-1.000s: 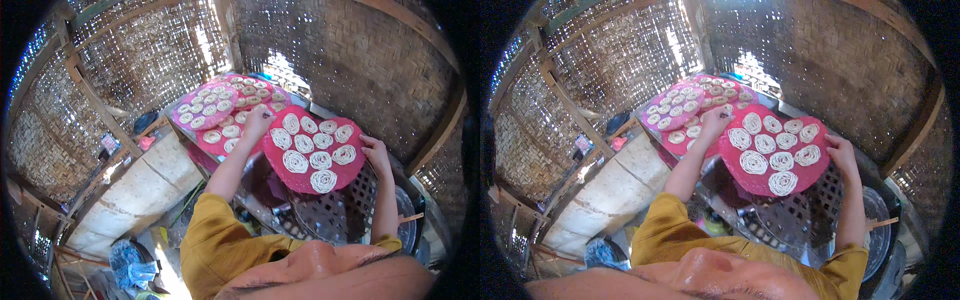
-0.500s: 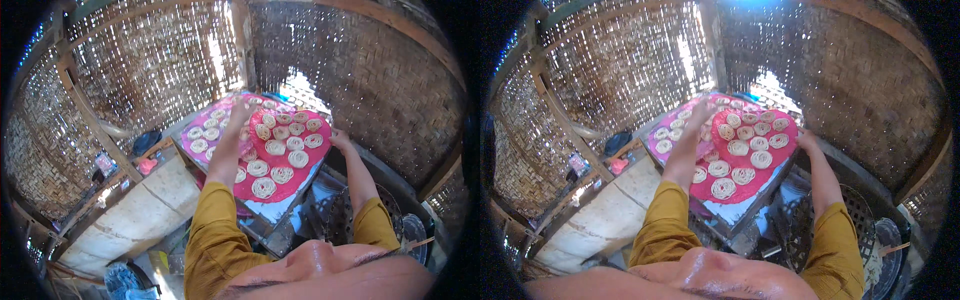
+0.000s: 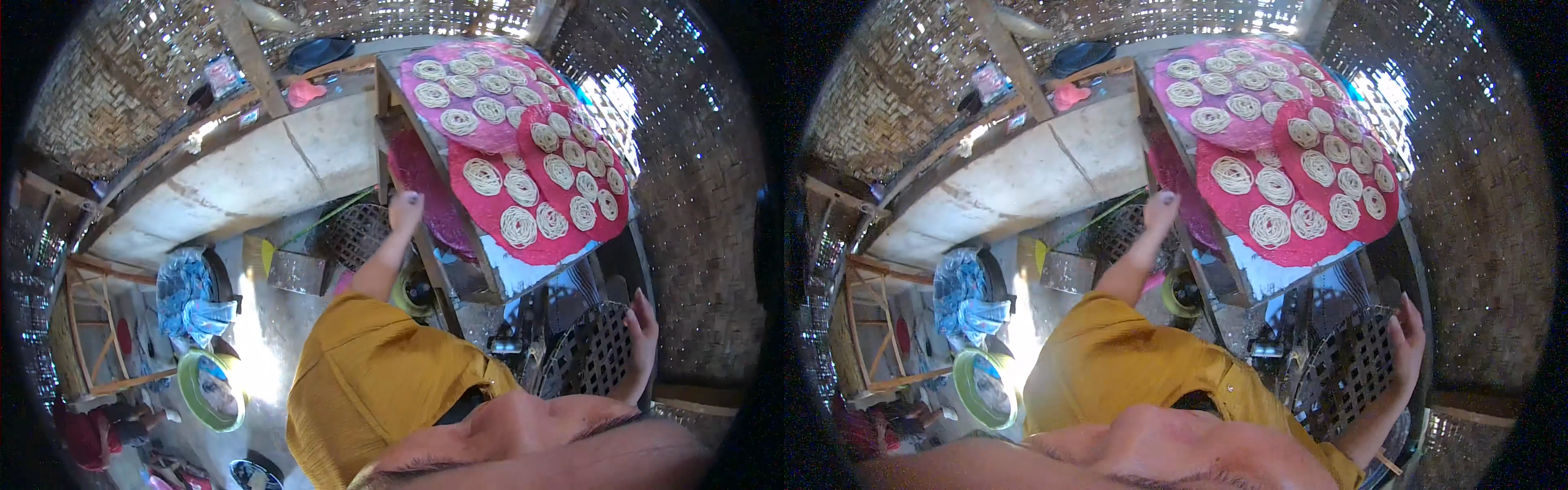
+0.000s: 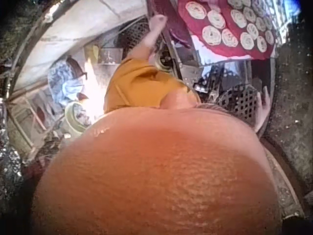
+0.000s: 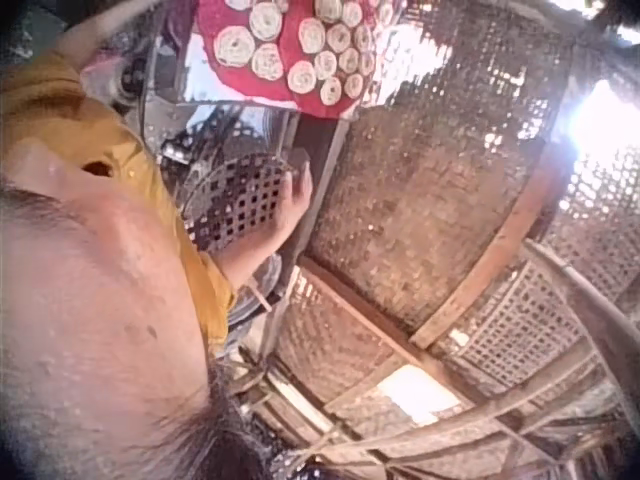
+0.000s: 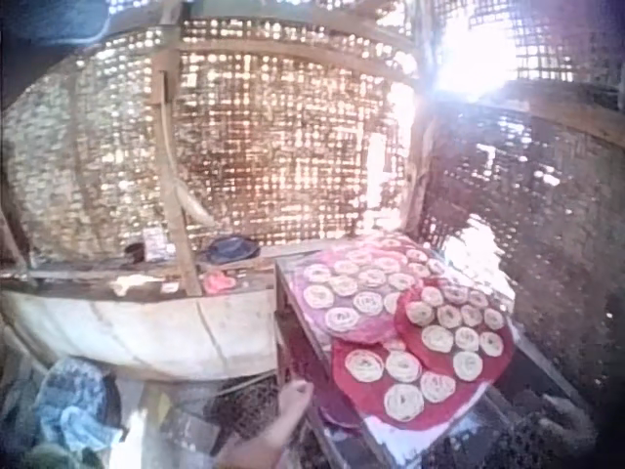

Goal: The person uses a wooden-handled press to extrude dough in spiral patterns onto a red circular tray, refilling the press with dough from a bowl by hand.

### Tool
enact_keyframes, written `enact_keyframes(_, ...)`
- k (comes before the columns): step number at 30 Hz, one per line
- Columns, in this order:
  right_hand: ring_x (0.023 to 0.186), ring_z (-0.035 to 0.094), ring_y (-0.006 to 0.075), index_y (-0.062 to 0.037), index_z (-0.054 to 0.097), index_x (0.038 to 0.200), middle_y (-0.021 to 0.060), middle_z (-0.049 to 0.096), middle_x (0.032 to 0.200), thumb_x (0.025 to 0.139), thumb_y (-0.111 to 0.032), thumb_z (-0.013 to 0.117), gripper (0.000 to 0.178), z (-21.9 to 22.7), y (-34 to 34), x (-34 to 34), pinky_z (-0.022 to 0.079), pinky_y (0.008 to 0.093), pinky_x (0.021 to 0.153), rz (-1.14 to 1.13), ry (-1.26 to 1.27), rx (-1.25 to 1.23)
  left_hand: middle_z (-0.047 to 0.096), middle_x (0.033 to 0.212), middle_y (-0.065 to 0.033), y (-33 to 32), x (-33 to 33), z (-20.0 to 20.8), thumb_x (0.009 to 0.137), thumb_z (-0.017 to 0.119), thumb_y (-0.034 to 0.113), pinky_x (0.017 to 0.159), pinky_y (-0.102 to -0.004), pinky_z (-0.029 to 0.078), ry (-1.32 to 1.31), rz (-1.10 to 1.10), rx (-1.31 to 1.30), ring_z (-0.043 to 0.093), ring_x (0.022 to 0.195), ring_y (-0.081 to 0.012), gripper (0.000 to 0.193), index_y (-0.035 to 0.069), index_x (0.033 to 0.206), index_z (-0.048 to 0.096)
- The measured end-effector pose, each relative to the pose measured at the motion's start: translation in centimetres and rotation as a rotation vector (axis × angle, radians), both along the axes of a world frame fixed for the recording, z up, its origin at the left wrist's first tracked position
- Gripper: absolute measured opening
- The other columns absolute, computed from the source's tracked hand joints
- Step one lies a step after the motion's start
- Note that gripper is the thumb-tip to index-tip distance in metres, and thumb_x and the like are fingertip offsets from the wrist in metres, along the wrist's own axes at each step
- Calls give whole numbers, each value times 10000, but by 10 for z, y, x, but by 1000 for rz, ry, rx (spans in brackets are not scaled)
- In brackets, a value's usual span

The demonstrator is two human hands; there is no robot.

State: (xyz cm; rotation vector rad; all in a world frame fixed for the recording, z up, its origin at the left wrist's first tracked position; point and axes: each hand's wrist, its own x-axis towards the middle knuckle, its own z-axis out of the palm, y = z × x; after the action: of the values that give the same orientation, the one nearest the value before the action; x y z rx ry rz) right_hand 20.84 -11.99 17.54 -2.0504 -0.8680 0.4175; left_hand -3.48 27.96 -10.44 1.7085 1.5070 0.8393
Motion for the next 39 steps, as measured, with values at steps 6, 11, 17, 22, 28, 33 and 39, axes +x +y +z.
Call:
enact_keyframes(6, 941, 453, 125, -32, 438, 1205, 40, 490, 1108, 759, -71, 562, 464, 8, 2, -43, 342, 254, 856, -79, 87, 29, 548, 919, -163, -24, 33, -20, 674, 661, 264, 746, -404, 440, 273, 102, 5, 531, 883, -324, 501, 94, 1078, 419)
enact_keyframes(11, 949, 465, 128, -25, 450, 1193, 53, 498, 1103, 755, -94, 575, 461, 3, -20, -60, 350, 263, 858, -49, 36, -28, 577, 837, -131, -15, 22, -17, 657, 670, 195, 709, -404, 447, 192, 70, -110, 564, 772, -313, 617, 53, 1170, 359)
enact_keyframes(17, 909, 498, 130, -30, 472, 1171, 60, 523, 1053, 749, -78, 579, 438, 0, -28, -98, 396, 272, 809, -28, 81, -40, 514, 684, -44, -1, -23, 0, 661, 604, 84, 576, -279, 438, -596, 25, -63, 519, 593, -156, 657, 49, 1238, 291)
enact_keyframes(22, 858, 531, 148, -42, 483, 1158, 81, 542, 1008, 711, -61, 597, 462, -2, -22, -118, 435, 269, 748, 174, 26, -55, 483, 1048, -113, -11, -61, 45, 723, 482, -44, 783, -347, 442, -1279, -134, -311, 519, 896, -196, 729, 103, 1318, 87)
enact_keyframes(28, 821, 546, 170, -48, 495, 1140, 106, 547, 987, 701, -70, 629, 460, -8, -31, -139, 455, 271, 715, 379, -87, -68, 475, 1064, -65, -40, -70, 101, 726, 499, 3, 836, -352, 418, -1705, -321, -444, 485, 979, -194, 657, 102, 1306, 208)
enact_keyframes(33, 847, 532, 154, -73, 462, 1187, 87, 546, 1003, 744, -104, 618, 471, -27, -29, -160, 439, 267, 743, 471, 139, 22, 400, 1196, -78, -113, -57, 204, 742, 490, 13, 900, -362, 373, -1739, -435, -324, 447, 1056, -206, 611, 97, 1294, 242)
enact_keyframes(39, 926, 535, 214, -98, 237, 1314, 159, 525, 1058, 858, -346, 443, 558, -93, -28, -176, 428, 319, 815, 366, 1122, 348, 444, 1129, -72, -241, 0, 315, 779, 466, -13, 841, -312, 413, -1666, -860, -226, 485, 989, -164, 583, 75, 1297, 212)
